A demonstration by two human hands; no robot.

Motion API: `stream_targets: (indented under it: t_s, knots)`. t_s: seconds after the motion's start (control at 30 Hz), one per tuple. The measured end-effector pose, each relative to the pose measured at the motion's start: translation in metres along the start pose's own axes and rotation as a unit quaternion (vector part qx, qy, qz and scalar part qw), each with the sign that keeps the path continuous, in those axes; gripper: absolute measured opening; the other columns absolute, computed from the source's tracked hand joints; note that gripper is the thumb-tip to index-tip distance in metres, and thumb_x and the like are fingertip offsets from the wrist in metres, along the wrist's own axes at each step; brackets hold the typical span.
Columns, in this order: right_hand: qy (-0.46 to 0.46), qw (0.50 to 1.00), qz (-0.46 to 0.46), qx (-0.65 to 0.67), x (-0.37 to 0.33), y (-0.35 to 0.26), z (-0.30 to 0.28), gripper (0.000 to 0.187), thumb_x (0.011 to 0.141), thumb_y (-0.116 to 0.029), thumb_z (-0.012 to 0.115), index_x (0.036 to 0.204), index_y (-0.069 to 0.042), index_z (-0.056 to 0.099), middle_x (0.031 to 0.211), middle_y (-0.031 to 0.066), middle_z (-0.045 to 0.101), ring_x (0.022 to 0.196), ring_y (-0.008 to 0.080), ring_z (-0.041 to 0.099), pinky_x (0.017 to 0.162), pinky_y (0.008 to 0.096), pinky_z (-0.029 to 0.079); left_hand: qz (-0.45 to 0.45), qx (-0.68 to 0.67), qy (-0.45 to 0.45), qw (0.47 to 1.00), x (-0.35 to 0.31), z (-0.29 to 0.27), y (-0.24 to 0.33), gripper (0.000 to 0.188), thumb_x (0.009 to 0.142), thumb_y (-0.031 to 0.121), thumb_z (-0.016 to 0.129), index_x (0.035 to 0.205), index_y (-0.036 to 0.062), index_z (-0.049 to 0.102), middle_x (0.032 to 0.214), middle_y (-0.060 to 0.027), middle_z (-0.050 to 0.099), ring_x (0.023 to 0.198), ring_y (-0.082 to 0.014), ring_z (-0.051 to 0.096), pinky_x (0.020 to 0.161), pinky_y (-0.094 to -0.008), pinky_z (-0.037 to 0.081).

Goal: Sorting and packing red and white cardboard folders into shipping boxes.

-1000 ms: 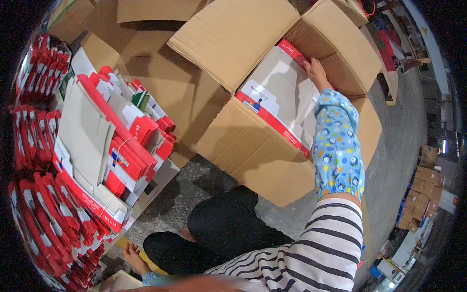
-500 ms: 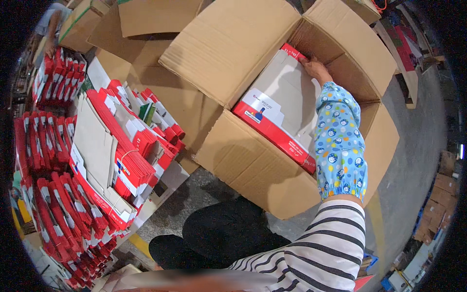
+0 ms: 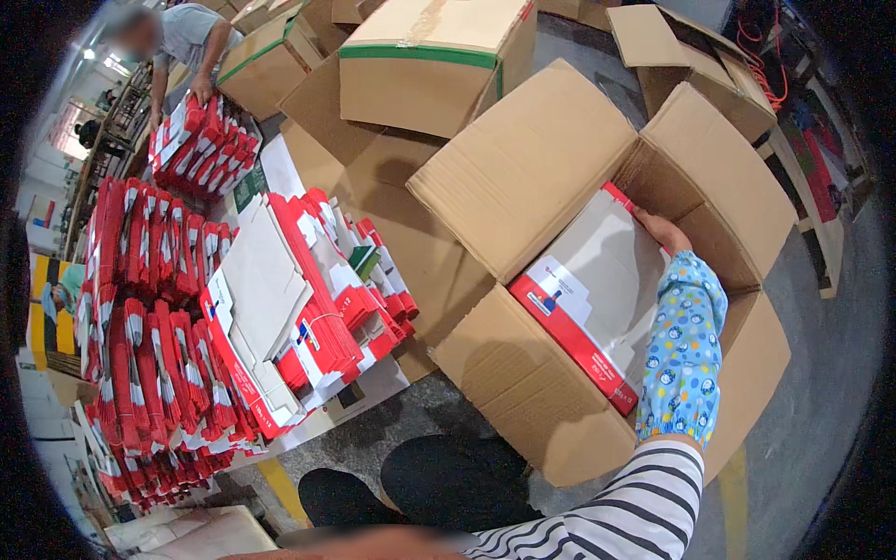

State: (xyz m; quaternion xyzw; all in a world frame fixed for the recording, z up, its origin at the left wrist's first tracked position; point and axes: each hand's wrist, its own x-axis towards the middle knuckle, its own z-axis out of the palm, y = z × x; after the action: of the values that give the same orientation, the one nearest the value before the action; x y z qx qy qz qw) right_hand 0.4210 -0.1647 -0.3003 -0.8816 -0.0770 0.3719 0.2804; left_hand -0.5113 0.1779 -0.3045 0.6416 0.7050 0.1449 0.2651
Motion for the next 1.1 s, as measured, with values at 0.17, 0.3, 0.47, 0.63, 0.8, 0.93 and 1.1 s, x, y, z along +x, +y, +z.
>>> stream_targets:
  t_s: [0.17, 0.3, 0.47, 0.63, 0.8, 0.93, 1.1]
  knots:
    - [0.026, 0.998, -0.018, -0.056, -0.023, -0.031, 0.002, 0.059, 0.089, -0.043, 0.062, 0.120, 0.007, 0.061, 0.118, 0.0225, 0.064, 0.109, 0.0319, 0.062, 0.095, 0.0392, 0.046, 0.018, 0.018, -0.008, 1.000, 0.010, 0.003, 0.001, 0.025, 0.097, 0.018, 0.052, 0.115, 0.0011, 0.058, 0.104, -0.0085, 0.062, 0.091, -0.0205, 0.059, 0.078, -0.0332, 0.048]
    - [0.144, 0.982, -0.117, -0.039, -0.012, -0.002, -0.012, 0.060, 0.087, -0.043, 0.065, 0.122, 0.005, 0.059, 0.116, 0.0248, 0.064, 0.108, 0.0340, 0.062, 0.096, 0.0421, 0.045, 0.033, 0.019, -0.040, 0.998, 0.014, 0.036, 0.008, 0.025, 0.097, 0.018, 0.052, 0.115, 0.0014, 0.058, 0.103, -0.0083, 0.062, 0.090, -0.0199, 0.059, 0.078, -0.0328, 0.048]
    - [0.261, 0.955, -0.076, -0.119, -0.025, -0.021, 0.019, 0.050, 0.087, -0.040, 0.066, 0.116, -0.001, 0.060, 0.113, 0.0231, 0.065, 0.111, 0.0385, 0.059, 0.094, 0.0449, 0.045, 0.046, 0.060, -0.049, 0.996, 0.017, 0.013, 0.008, 0.025, 0.097, 0.019, 0.052, 0.114, 0.0017, 0.058, 0.102, -0.0080, 0.062, 0.089, -0.0193, 0.059, 0.076, -0.0322, 0.048]
    - [0.389, 0.892, -0.091, -0.211, -0.044, -0.001, 0.024, 0.043, 0.086, -0.040, 0.064, 0.109, -0.003, 0.058, 0.105, 0.0206, 0.067, 0.108, 0.0387, 0.060, 0.090, 0.0471, 0.047, 0.069, 0.078, -0.092, 0.990, 0.020, 0.021, 0.009, 0.025, 0.097, 0.019, 0.053, 0.113, 0.0020, 0.058, 0.101, -0.0077, 0.063, 0.088, -0.0186, 0.059, 0.075, -0.0316, 0.048]
    - [0.123, 0.918, -0.078, -0.370, -0.084, -0.005, 0.075, 0.026, 0.085, -0.023, 0.057, 0.099, -0.001, 0.062, 0.102, 0.0242, 0.066, 0.096, 0.0398, 0.065, 0.082, 0.0500, 0.052, 0.056, 0.097, -0.081, 0.990, -0.009, -0.009, -0.017, 0.024, 0.096, 0.020, 0.053, 0.113, 0.0023, 0.059, 0.099, -0.0074, 0.063, 0.086, -0.0180, 0.059, 0.074, -0.0311, 0.047]
    - [0.091, 0.893, -0.123, -0.424, -0.069, 0.083, 0.081, 0.027, 0.082, -0.023, 0.058, 0.098, -0.002, 0.064, 0.101, 0.0247, 0.065, 0.096, 0.0397, 0.065, 0.083, 0.0514, 0.051, 0.018, 0.101, -0.097, 0.990, -0.081, -0.045, -0.064, 0.024, 0.096, 0.020, 0.053, 0.112, 0.0026, 0.059, 0.098, -0.0072, 0.063, 0.086, -0.0175, 0.059, 0.073, -0.0306, 0.047]
    - [0.099, 0.887, -0.150, -0.425, -0.091, 0.060, 0.073, 0.028, 0.084, -0.025, 0.058, 0.099, -0.002, 0.064, 0.101, 0.0239, 0.065, 0.097, 0.0406, 0.063, 0.085, 0.0503, 0.051, -0.124, -0.099, -0.090, 0.983, -0.131, -0.093, -0.019, 0.023, 0.093, 0.019, 0.059, 0.109, 0.0028, 0.061, 0.092, -0.0057, 0.064, 0.081, -0.0161, 0.059, 0.073, -0.0313, 0.048]
